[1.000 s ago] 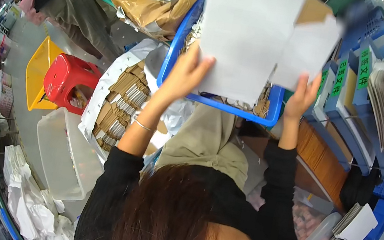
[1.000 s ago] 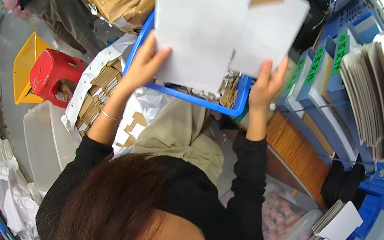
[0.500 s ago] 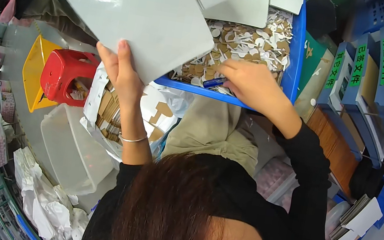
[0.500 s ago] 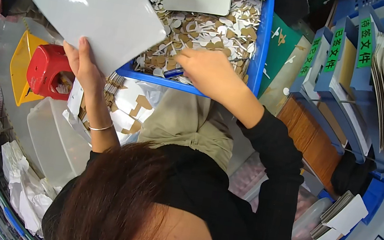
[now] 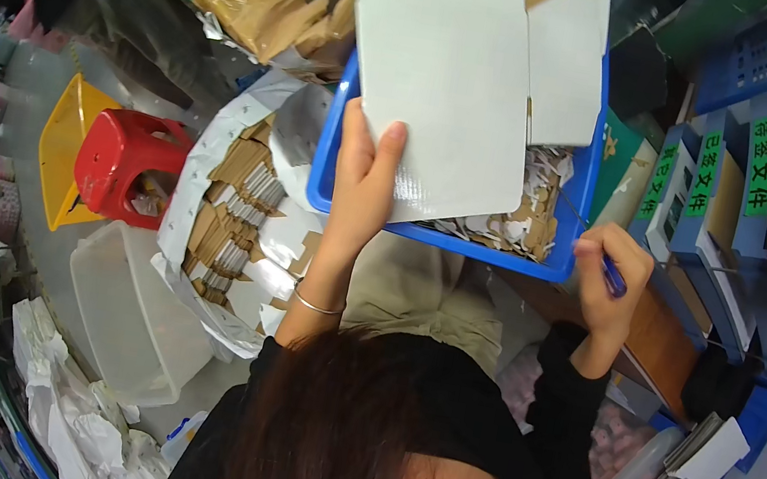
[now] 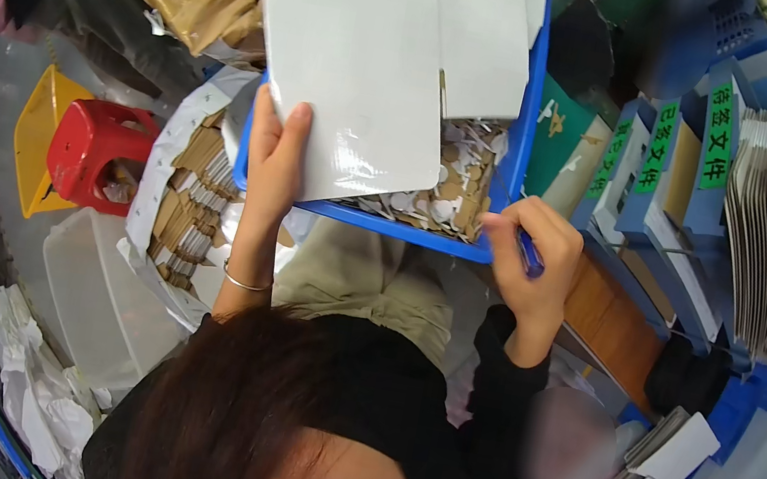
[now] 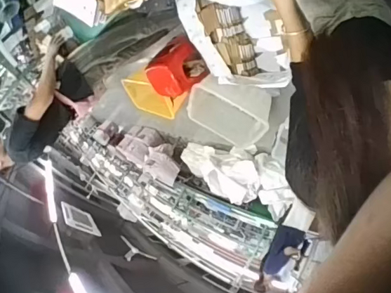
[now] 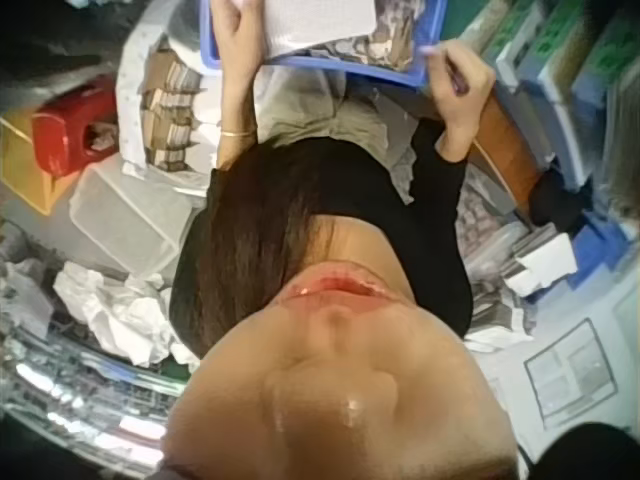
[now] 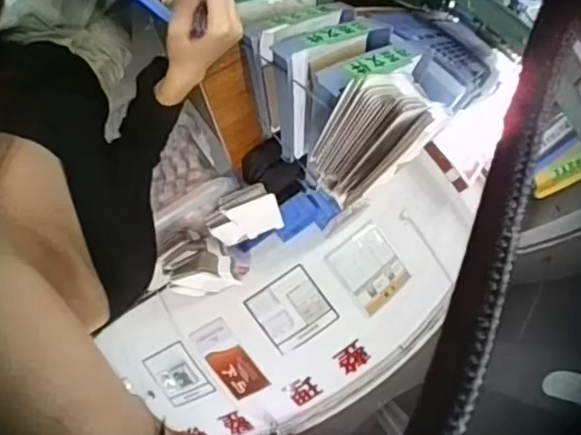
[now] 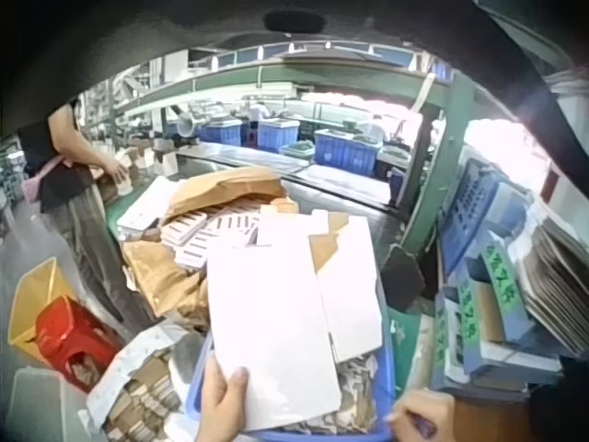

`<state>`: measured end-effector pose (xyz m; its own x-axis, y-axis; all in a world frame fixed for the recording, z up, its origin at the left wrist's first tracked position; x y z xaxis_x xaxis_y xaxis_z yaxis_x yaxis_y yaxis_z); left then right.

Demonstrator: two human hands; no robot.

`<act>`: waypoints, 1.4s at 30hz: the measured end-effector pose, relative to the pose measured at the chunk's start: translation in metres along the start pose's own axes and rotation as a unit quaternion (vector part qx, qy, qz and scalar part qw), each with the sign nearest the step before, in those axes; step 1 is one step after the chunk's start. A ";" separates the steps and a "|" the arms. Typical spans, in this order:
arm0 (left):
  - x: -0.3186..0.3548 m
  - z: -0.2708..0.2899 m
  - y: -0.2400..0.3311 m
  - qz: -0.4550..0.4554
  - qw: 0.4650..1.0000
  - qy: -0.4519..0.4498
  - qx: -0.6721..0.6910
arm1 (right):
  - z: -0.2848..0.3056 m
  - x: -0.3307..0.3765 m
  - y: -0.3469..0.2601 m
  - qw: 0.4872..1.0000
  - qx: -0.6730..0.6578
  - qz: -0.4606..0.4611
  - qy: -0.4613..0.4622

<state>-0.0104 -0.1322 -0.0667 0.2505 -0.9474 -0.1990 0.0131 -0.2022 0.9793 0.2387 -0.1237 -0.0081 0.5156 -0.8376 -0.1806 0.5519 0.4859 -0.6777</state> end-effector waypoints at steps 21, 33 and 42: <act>-0.006 -0.010 -0.002 0.085 0.975 -0.062 -0.194 | -0.028 0.013 -0.038 0.958 -0.134 0.044 0.249; -0.005 -0.008 -0.008 0.096 0.980 -0.065 -0.163 | -0.041 -0.008 -0.040 0.973 -0.118 0.008 0.197; -0.005 -0.004 -0.006 0.117 0.977 -0.059 -0.166 | -0.047 -0.022 -0.053 0.988 -0.023 0.031 0.148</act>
<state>-0.0075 -0.1248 -0.0710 0.1721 -0.9839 0.0489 0.2862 0.0974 0.9532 0.1671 -0.1432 -0.0017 0.3292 -0.8463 -0.4188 0.4922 0.5323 -0.6887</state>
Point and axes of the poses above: each hand's wrist, its own x-axis away from the middle knuckle, its own z-axis out of the back of the hand, y = z × x, the point moved 5 cm from there along -x, towards the middle knuckle, and after that the axes turned 9 degrees about -y, right-handed, at the moved point
